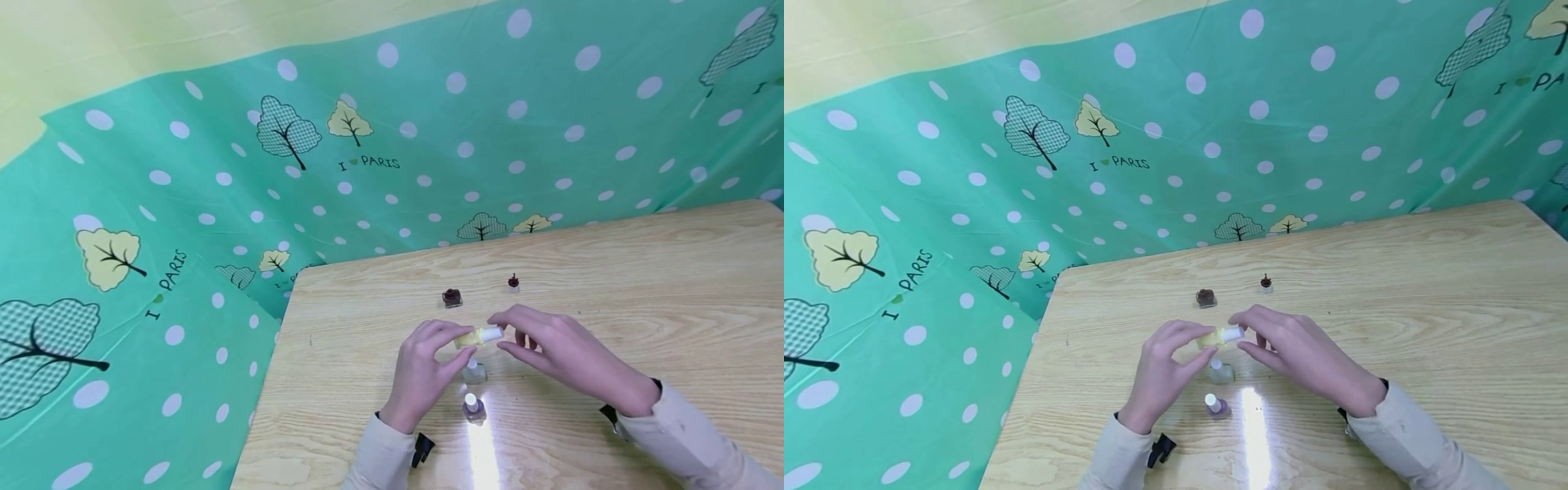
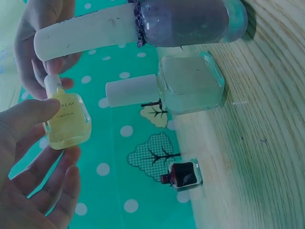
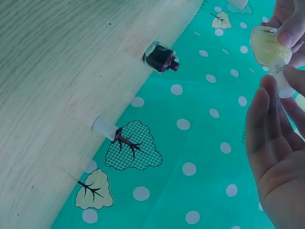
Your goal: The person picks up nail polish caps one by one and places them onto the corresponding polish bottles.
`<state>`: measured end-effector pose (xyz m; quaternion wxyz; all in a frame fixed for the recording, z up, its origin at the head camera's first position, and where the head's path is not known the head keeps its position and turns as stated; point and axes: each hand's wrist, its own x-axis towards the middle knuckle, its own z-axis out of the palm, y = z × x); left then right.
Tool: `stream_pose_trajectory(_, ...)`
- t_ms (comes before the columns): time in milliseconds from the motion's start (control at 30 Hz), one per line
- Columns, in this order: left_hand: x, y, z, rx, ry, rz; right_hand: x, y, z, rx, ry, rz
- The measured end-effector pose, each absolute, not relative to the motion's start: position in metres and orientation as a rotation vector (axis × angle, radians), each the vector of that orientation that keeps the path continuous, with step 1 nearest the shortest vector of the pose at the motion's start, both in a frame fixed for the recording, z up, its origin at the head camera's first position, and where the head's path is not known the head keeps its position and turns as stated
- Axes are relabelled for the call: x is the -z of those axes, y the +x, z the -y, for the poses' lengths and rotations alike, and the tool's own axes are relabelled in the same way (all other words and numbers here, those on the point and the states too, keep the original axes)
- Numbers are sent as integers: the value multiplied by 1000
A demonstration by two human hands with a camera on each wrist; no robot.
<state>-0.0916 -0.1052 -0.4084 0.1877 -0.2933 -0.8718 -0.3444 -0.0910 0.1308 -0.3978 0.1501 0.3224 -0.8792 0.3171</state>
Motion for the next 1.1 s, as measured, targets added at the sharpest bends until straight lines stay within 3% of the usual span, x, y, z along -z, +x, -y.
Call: stream_pose_trajectory(1100,412,-93,102,842,-909,2334,402,-95,-123,-860,808,2555)
